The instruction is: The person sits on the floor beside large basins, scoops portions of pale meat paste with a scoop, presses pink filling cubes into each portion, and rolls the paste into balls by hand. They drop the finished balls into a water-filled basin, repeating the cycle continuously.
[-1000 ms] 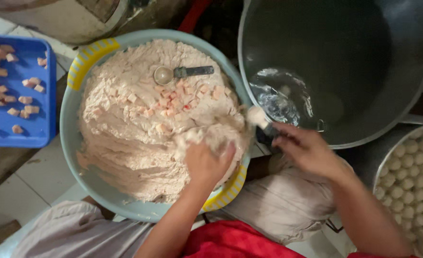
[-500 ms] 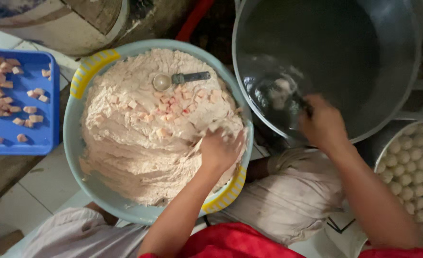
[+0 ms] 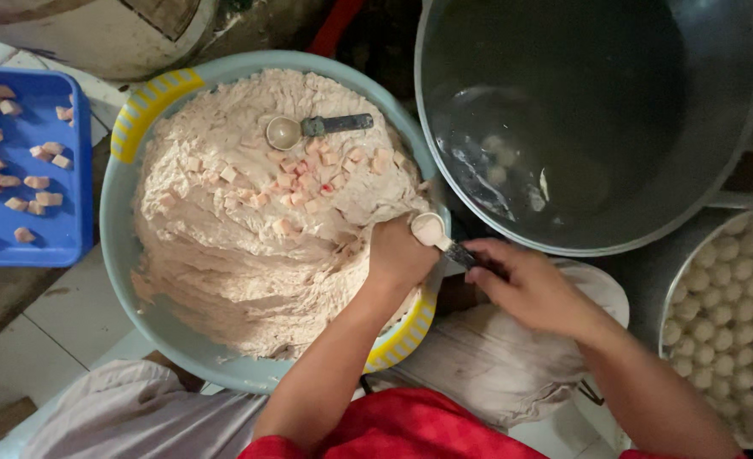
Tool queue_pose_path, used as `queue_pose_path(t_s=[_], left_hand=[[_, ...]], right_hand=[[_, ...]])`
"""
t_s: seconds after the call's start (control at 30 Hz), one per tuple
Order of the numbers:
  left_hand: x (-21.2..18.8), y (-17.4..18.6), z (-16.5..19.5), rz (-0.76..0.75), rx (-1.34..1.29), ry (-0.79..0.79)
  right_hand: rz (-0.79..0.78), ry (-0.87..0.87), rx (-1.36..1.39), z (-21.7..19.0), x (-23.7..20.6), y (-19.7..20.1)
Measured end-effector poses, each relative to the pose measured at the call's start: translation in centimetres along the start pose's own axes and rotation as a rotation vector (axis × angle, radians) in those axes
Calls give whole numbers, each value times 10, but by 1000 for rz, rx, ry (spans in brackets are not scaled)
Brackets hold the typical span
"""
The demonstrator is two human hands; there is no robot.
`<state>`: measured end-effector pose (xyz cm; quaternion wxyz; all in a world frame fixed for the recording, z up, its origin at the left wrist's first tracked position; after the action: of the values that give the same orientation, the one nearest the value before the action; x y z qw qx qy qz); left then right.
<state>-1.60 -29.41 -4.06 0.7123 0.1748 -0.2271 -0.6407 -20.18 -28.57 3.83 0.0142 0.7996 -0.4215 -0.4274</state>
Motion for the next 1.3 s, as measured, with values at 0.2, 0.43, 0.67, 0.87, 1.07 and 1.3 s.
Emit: queue_pose_path(t_s=[0.2, 0.43, 0.67, 0.87, 1.07, 1.3], left_hand=[[-6, 16, 9, 86, 281, 3], [-10, 12, 0, 70, 22, 81], [-14, 10, 5, 257, -231, -119], [-7, -1, 0, 20, -129, 63], [-10, 10, 8, 86, 205, 37], [-22, 8, -2, 24, 202, 123]], right_hand=[[204, 75, 22, 18, 15, 43], [509, 76, -486, 25, 33, 77], [277, 76, -157, 7, 2, 30], [57, -15, -79, -2, -2, -2], [82, -151, -17, 15, 2, 27], [440, 222, -537, 27, 33, 71]])
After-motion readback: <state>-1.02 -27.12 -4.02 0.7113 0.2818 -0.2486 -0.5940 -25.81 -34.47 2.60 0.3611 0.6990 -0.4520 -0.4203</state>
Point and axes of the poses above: each hand's wrist, its own x-axis towards the middle knuckle, its own y-axis out of the back of the hand, z = x × y, the point moved 4 cm from there along x, towards the middle knuckle, and after that the axes turned 7 degrees about -y, right-handed, at the moved point
